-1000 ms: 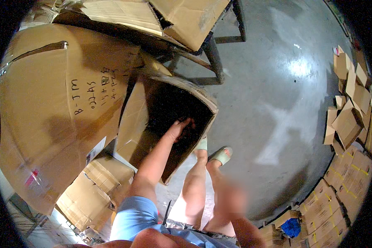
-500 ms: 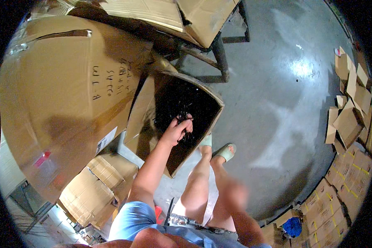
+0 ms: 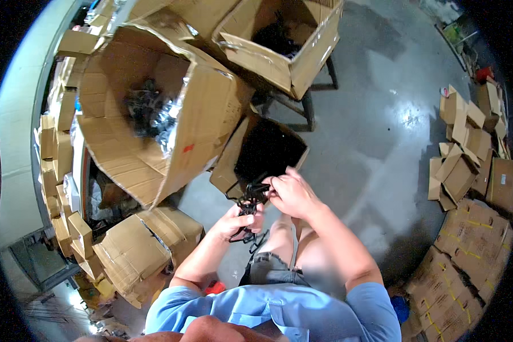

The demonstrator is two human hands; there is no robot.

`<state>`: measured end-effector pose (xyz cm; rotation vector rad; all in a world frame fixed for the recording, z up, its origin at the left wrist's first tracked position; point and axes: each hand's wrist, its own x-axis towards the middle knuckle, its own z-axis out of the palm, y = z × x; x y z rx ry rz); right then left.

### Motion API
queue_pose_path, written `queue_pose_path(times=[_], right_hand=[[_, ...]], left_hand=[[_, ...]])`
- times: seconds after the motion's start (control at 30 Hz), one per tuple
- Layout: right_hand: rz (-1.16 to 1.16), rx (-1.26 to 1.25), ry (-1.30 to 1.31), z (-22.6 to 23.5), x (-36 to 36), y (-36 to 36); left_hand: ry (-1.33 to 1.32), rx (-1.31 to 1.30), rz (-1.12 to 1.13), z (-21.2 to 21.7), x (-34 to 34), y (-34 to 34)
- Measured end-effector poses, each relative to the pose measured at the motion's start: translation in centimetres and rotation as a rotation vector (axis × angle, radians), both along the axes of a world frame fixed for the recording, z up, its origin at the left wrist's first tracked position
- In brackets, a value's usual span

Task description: The person gathers hardware components including metal rails and small plastic-bagged parts, places them into a long cardboard box, and seals the box with tape. They then move the sealed box to a stack and begin weighing and sorting additional small parts from various bins and boxes into smaller shipping boxes.

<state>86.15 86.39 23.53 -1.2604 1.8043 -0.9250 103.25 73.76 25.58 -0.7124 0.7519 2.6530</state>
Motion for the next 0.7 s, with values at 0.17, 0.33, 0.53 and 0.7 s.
queue_pose_path(times=[0.17,0.33,0.53,0.7], right_hand=[[-0.412,-0.005,-0.602,4.0,5.9,2.6],[-0.589,0.121,-0.796,7.8,6.8,4.8],[-0.480,0.096,-0.045,18.2,5.2,7.0],[-0.616,-0.343,0.217,21.9,5.6,7.5]], left_hand=[[-0.084,0.208,0.198,6.9,0.0,2.2],[-0.045,0.247,0.193,10.8,0.3,3.0],[0.219,0.070,0.191,14.4,0.0,4.1],[0.236,-0.137,0.195,17.3,-1.8,5.2]])
